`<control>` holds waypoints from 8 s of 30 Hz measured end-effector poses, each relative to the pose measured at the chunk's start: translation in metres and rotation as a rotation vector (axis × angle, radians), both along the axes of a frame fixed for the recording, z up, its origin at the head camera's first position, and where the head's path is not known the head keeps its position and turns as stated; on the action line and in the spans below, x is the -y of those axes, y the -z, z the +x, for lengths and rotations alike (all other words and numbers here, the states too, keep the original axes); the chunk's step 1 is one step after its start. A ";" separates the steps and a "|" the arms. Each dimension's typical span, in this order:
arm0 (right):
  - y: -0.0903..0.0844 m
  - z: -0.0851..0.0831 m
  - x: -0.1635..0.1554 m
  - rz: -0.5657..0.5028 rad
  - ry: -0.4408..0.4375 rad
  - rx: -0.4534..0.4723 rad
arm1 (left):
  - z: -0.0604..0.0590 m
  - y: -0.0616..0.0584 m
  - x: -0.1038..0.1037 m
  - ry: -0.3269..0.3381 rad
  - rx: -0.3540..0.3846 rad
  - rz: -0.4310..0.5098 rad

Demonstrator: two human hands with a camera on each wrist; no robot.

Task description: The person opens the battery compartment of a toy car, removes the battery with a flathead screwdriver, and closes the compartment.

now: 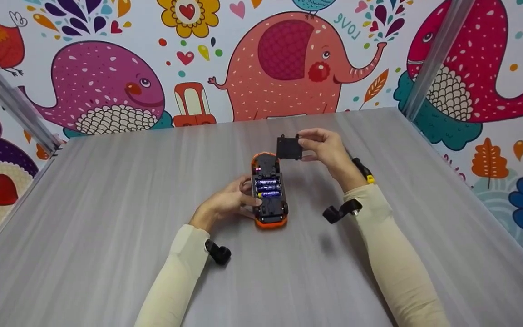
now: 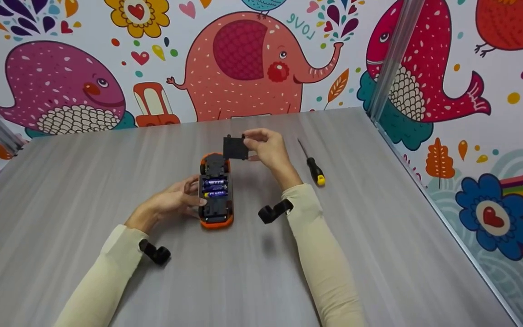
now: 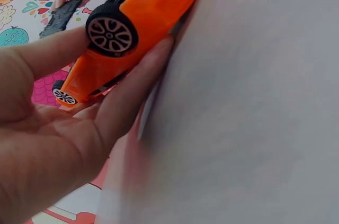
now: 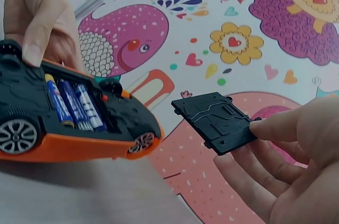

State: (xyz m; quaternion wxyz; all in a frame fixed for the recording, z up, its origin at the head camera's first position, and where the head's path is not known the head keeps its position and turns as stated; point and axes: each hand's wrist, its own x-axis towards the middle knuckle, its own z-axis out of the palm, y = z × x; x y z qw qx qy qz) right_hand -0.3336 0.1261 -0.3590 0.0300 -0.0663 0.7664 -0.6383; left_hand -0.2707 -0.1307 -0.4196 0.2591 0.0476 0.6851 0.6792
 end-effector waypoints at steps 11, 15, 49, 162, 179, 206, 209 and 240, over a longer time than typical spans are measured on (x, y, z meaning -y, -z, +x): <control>0.007 -0.011 -0.009 -0.019 0.076 0.069 | 0.000 -0.001 0.002 0.009 -0.001 0.020; 0.013 -0.016 -0.014 -0.031 0.104 0.107 | 0.001 -0.001 0.002 0.008 0.000 0.016; 0.063 -0.032 -0.037 -0.043 0.169 0.297 | -0.002 0.001 0.000 0.021 -0.001 0.019; 0.036 -0.010 -0.123 0.604 0.187 0.453 | 0.002 -0.003 -0.001 -0.002 0.046 -0.009; 0.030 -0.012 -0.128 0.564 0.201 0.501 | 0.002 -0.002 -0.001 0.010 0.034 0.011; 0.003 -0.008 -0.134 -0.050 0.373 0.222 | 0.002 -0.003 0.000 0.006 0.040 -0.001; 0.000 -0.006 -0.133 -0.089 0.395 0.195 | 0.002 -0.003 0.000 0.003 0.043 0.007; -0.029 0.022 -0.084 -0.496 0.103 -0.125 | 0.002 -0.001 -0.002 -0.014 0.036 0.007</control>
